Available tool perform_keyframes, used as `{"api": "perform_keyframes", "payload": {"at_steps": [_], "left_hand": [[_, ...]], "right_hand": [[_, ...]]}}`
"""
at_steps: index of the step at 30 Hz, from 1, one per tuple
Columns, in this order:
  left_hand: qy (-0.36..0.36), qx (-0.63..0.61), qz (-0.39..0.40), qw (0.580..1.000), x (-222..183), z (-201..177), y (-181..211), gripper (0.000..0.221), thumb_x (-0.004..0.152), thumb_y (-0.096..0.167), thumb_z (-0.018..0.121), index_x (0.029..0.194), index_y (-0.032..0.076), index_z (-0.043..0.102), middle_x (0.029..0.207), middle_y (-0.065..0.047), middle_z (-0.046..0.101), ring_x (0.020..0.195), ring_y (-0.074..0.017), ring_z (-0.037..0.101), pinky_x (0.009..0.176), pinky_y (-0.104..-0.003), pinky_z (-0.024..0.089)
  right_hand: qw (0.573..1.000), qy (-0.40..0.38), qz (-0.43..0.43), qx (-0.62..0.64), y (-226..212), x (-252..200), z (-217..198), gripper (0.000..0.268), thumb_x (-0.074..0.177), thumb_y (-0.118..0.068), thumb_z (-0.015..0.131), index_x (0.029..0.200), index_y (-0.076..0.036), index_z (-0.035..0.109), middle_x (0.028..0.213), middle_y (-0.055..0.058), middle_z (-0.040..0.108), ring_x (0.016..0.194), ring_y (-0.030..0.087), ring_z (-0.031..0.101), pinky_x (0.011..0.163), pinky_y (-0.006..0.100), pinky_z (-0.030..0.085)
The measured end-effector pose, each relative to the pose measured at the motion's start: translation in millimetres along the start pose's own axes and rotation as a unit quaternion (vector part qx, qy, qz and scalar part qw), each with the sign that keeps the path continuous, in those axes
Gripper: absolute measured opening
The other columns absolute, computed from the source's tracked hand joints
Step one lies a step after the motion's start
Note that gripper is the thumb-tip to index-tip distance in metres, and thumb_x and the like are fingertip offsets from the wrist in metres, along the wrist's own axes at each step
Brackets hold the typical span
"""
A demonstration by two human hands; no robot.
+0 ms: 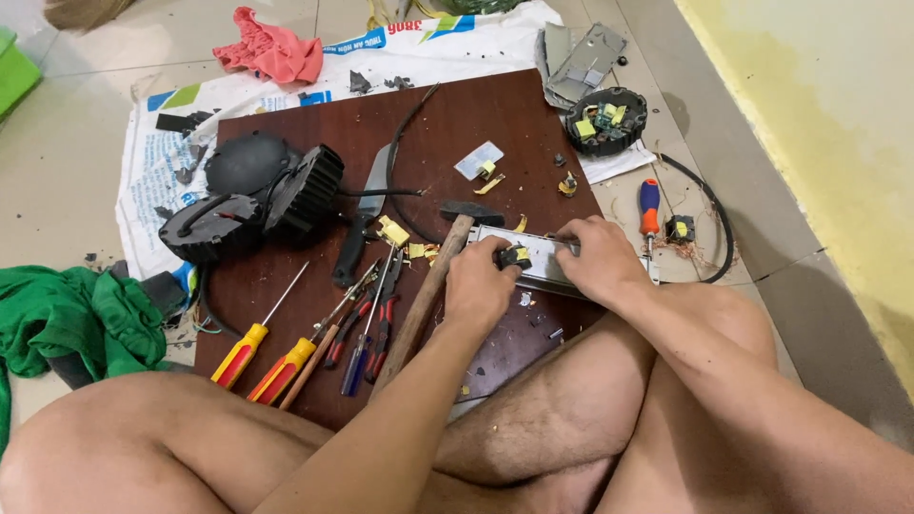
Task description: Disassembling electronic devices to extract components using hand tools like screwdrivers, hammers, and pliers.
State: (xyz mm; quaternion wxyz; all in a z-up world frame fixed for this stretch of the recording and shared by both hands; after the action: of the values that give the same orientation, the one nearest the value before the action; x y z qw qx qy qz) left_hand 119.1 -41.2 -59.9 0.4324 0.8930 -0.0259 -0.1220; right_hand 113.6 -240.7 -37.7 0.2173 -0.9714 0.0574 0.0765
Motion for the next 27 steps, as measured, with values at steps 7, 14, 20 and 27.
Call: {"api": "perform_keyframes", "payload": {"at_steps": [7,14,20,27], "left_hand": [[-0.033,-0.053,-0.067,0.996,-11.9,1.8,21.9,0.043,0.092,0.033,0.072,0.135,0.032,0.069,0.134,-0.004,0.075,0.131,-0.0294,0.066,0.107,-0.047,0.054],[0.0,0.088,-0.022,0.996,-10.5,9.5,18.0,0.038,0.09,0.036,0.076,0.126,0.027,0.073,0.134,-0.003,0.056,0.128,-0.0351,0.062,0.104,-0.051,0.053],[0.017,0.101,-0.017,0.995,-5.2,21.1,11.1,0.041,0.087,0.041,0.079,0.125,0.027,0.071,0.129,-0.002,0.055,0.128,-0.0322,0.062,0.101,-0.05,0.052],[0.036,0.108,0.019,0.993,-33.0,-10.2,7.0,0.048,0.094,0.031,0.073,0.138,0.019,0.058,0.129,-0.007,0.054,0.132,-0.0331,0.056,0.102,-0.052,0.05]], "right_hand": [[0.992,-0.006,-0.052,0.111,-36.7,-28.8,-18.0,0.056,0.085,-0.018,0.06,0.14,-0.011,0.068,0.133,0.017,0.071,0.122,0.039,0.069,0.106,0.054,0.054],[0.986,0.022,-0.113,0.119,-30.4,-22.8,-10.2,0.04,0.089,-0.01,0.075,0.129,-0.009,0.072,0.116,0.019,0.071,0.107,0.04,0.074,0.088,0.048,0.066],[0.984,0.102,0.034,0.144,20.7,10.4,-14.8,0.044,0.089,-0.019,0.065,0.132,-0.02,0.071,0.114,0.011,0.076,0.112,0.03,0.073,0.097,0.048,0.059],[0.947,0.076,0.303,-0.078,161.9,100.1,17.3,0.053,0.088,-0.034,0.067,0.12,0.006,0.08,0.107,0.025,0.081,0.104,0.039,0.078,0.083,0.052,0.063]]}}
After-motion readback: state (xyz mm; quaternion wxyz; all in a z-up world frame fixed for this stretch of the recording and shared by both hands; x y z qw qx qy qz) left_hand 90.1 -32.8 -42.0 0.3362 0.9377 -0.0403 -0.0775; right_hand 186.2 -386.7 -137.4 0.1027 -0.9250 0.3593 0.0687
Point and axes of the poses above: each hand's wrist, its own x-axis towards the middle knuckle, its own z-axis out of the palm, y = z × x, the point moved 3 cm from there along x, towards the middle knuckle
